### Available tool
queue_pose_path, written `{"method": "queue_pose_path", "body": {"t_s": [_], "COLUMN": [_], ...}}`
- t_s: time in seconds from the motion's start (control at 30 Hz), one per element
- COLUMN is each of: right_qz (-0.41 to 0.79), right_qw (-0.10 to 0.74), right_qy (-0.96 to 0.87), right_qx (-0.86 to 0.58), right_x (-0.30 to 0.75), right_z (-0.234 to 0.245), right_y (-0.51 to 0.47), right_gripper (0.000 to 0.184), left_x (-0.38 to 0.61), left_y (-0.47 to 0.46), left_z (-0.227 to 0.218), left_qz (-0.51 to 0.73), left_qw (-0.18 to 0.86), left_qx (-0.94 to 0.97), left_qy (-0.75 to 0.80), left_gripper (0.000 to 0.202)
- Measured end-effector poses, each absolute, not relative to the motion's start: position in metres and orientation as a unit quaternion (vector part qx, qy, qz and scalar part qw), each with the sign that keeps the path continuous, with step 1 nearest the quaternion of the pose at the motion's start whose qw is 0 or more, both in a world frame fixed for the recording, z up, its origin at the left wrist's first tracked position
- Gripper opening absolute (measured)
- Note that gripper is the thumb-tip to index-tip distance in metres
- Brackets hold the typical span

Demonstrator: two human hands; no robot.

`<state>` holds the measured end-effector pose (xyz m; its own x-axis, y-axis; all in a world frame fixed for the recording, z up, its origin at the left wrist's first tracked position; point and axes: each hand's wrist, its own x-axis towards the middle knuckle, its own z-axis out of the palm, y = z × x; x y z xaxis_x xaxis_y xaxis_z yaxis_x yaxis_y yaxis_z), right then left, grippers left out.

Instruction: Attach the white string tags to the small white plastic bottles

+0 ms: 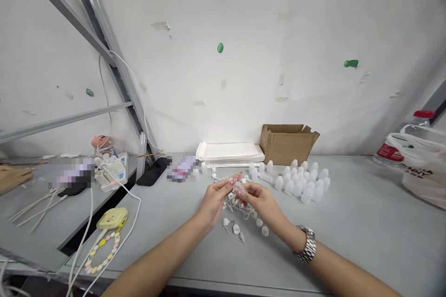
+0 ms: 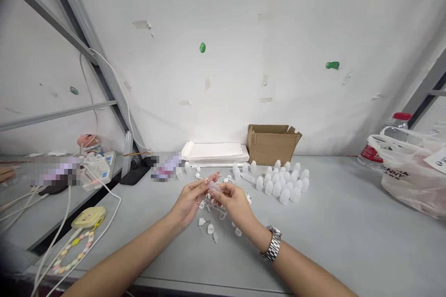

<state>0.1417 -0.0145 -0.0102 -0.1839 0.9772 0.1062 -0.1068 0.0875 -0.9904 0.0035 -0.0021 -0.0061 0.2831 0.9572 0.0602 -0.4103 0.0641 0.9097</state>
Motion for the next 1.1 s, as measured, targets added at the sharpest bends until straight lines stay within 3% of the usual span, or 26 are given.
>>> {"method": "queue_pose_path", "body": {"t_s": [0.33, 0.7, 1.1], "right_qz": [0.761, 0.541, 0.679], "right_qw": [0.404, 0.482, 0.46], "right_qy": [-0.448, -0.541, -0.466], "right_qx": [-0.239, -0.427, -0.332], "right_x": [0.154, 0.147, 0.151], "right_z": [-0.005, -0.002, -0.001], "right_y": [-0.013, -0.011, -0.016], "right_gripper": [0.031, 0.037, 0.033], "left_x": [0.008, 0.006, 0.008], "left_y": [-0.005, 0.002, 0.0], "left_z": [-0.004, -0.013, -0.012], "left_qz": [0.488, 0.54, 0.534], "left_qw": [0.683, 0.693, 0.632], "left_qx": [0.479, 0.369, 0.474], "left_qy": [0.256, 0.303, 0.301], "left_gripper": [0.026, 0.026, 0.026]}}
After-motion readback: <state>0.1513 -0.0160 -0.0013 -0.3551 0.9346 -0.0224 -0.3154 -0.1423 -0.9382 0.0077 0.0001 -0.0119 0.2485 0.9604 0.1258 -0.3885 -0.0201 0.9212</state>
